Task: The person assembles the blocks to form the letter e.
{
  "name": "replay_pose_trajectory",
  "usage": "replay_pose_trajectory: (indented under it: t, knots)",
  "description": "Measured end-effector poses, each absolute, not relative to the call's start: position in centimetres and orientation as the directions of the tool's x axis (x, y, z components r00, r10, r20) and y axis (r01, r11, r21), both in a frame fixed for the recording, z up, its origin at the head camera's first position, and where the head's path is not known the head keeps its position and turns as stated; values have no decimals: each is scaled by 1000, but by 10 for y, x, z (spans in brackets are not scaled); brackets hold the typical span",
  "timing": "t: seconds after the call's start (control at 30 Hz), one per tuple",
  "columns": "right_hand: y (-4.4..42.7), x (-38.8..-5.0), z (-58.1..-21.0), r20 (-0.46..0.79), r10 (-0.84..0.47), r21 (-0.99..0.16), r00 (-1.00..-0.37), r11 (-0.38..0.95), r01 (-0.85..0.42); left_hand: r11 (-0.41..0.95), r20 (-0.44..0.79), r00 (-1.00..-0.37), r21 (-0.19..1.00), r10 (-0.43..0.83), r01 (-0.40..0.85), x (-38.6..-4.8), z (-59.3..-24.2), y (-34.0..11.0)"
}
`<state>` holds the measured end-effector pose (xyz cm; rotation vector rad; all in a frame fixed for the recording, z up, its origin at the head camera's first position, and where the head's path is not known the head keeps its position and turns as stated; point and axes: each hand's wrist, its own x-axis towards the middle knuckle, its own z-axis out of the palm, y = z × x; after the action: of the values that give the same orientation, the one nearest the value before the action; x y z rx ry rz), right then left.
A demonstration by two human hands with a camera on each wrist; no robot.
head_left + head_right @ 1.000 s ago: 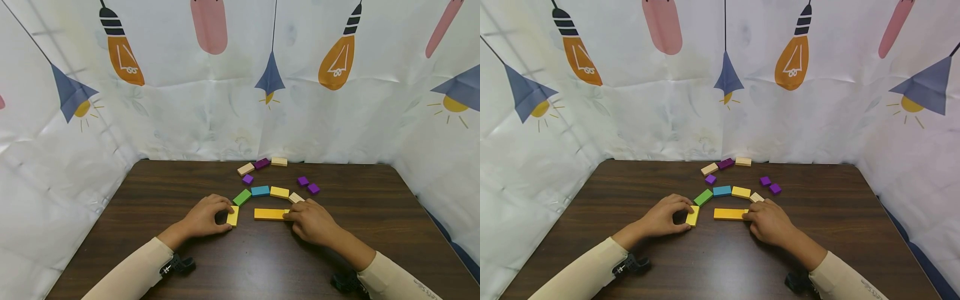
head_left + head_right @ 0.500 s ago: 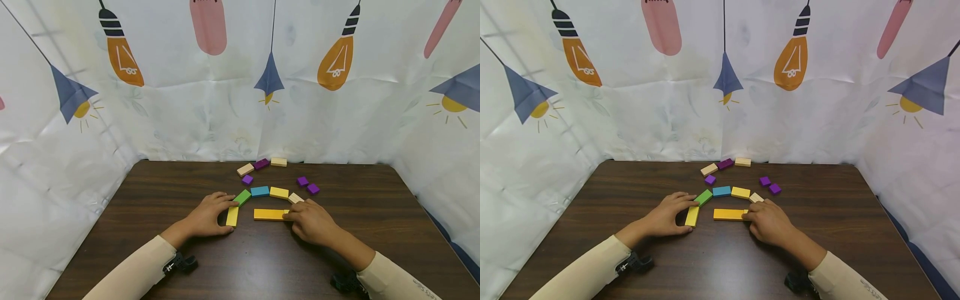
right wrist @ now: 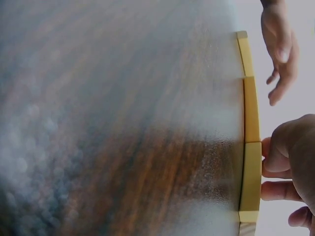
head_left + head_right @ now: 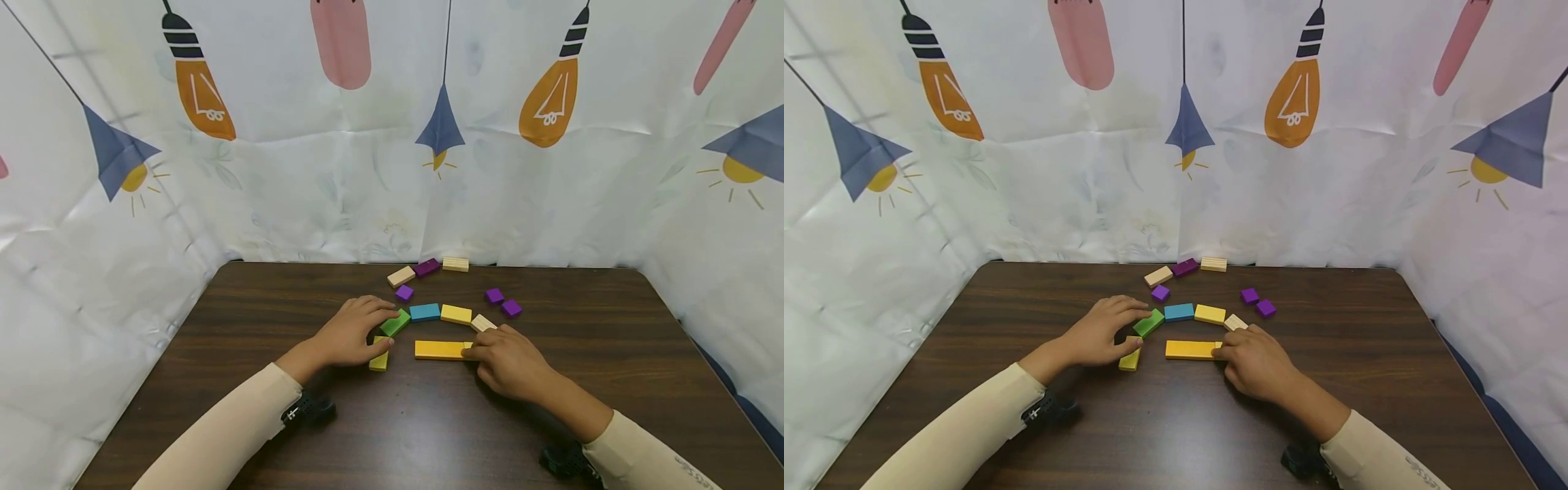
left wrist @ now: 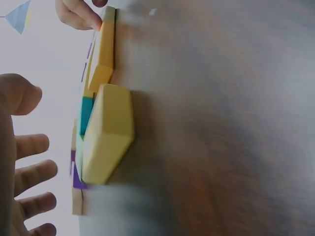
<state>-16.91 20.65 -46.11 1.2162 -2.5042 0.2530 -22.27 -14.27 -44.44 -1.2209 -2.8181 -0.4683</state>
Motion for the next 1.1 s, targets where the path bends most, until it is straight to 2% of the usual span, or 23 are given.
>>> replay_pose_trajectory:
  t: [0.47, 0.73, 1.1]
  knots:
    - [207, -170, -461, 372, -727, -12, -578, 619, -786, 673, -17, -676, 125, 736, 729, -243, -439, -104]
    - [206, -170, -460, 361, -724, -12, -587, 626, -780, 677, -49, -676, 105, 735, 728, -246, -441, -100]
    - [206, -170, -460, 363, -725, -11, -585, 624, -781, 666, -33, -667, 109, 744, 738, -249, -438, -95]
